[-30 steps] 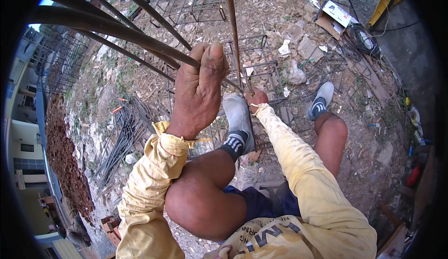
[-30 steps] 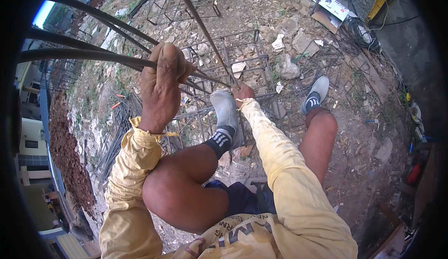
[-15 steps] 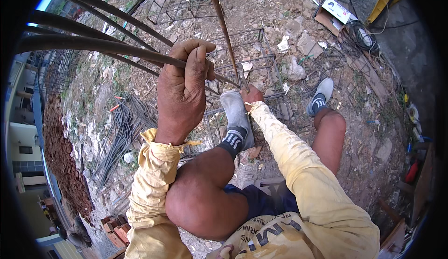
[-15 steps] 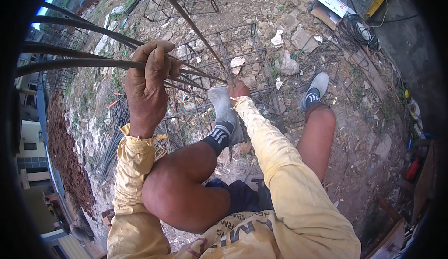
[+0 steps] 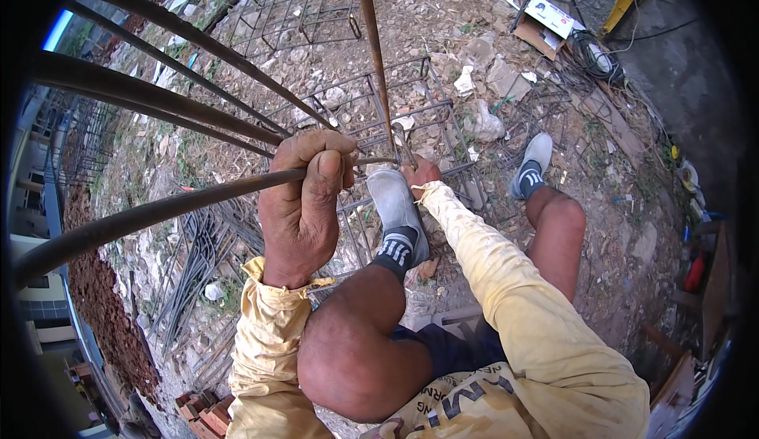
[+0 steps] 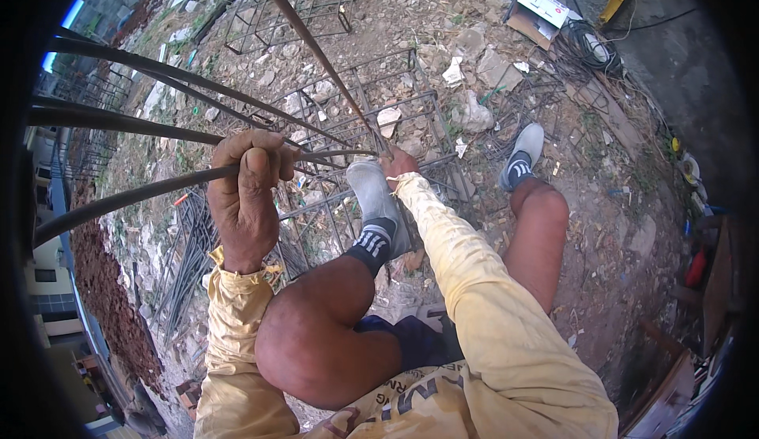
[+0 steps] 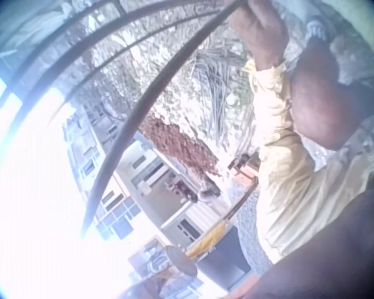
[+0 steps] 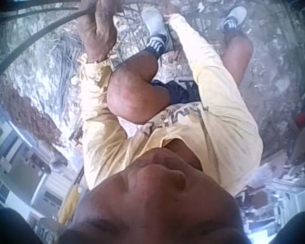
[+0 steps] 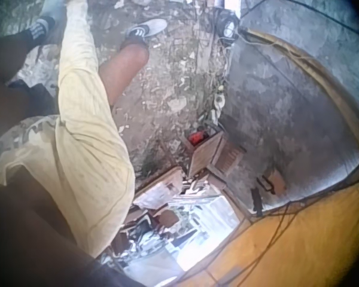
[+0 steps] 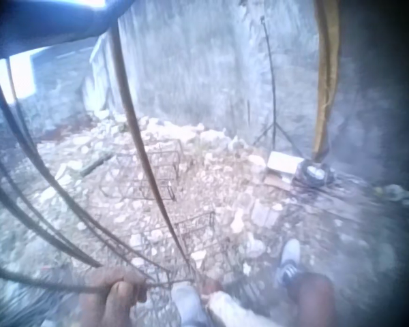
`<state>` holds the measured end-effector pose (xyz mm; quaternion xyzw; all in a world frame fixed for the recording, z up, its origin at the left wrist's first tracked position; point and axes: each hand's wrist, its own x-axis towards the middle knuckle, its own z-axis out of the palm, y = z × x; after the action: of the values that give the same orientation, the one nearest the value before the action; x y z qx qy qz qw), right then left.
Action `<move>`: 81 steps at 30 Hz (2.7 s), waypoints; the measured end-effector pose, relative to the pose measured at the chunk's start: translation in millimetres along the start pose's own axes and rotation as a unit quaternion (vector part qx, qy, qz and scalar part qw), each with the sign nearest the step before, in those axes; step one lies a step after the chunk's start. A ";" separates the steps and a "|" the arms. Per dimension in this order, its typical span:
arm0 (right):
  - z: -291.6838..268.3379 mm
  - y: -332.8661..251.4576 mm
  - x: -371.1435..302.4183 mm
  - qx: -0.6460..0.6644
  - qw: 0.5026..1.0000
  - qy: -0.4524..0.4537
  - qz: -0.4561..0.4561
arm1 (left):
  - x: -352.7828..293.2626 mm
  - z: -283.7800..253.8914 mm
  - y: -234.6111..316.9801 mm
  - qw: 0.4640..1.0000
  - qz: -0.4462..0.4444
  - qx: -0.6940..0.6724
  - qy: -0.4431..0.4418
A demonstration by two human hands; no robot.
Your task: The person sits on the ground and assembles a rebar cage by inserting vertical bars into a horizontal grid and securing them with wire ties. The person repeatedly bends, twists, and tightens wire ties to fasten the bars together.
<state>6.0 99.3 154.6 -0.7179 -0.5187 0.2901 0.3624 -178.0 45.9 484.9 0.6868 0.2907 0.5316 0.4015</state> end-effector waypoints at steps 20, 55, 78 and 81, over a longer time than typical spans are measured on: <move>-5.9 -18.5 -7.7 0.027 0.998 -0.041 0.048 | 5.5 10.4 -17.2 0.994 -0.033 -0.070 -0.073; -10.0 -20.9 -5.3 0.065 0.997 -0.033 0.037 | 12.1 46.9 -154.5 0.983 -0.117 -0.033 -0.135; -5.7 -8.3 2.9 0.038 0.997 -0.045 -0.054 | -3.8 35.8 -174.4 0.970 -0.198 -0.109 -0.086; -5.4 -8.4 -2.2 0.036 0.997 -0.030 -0.061 | -3.2 39.3 -175.2 0.970 -0.203 -0.090 -0.095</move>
<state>5.1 97.6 164.6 -0.6622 -0.5614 0.3077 0.3893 -136.1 122.8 328.1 0.6219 0.3358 0.3953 0.5867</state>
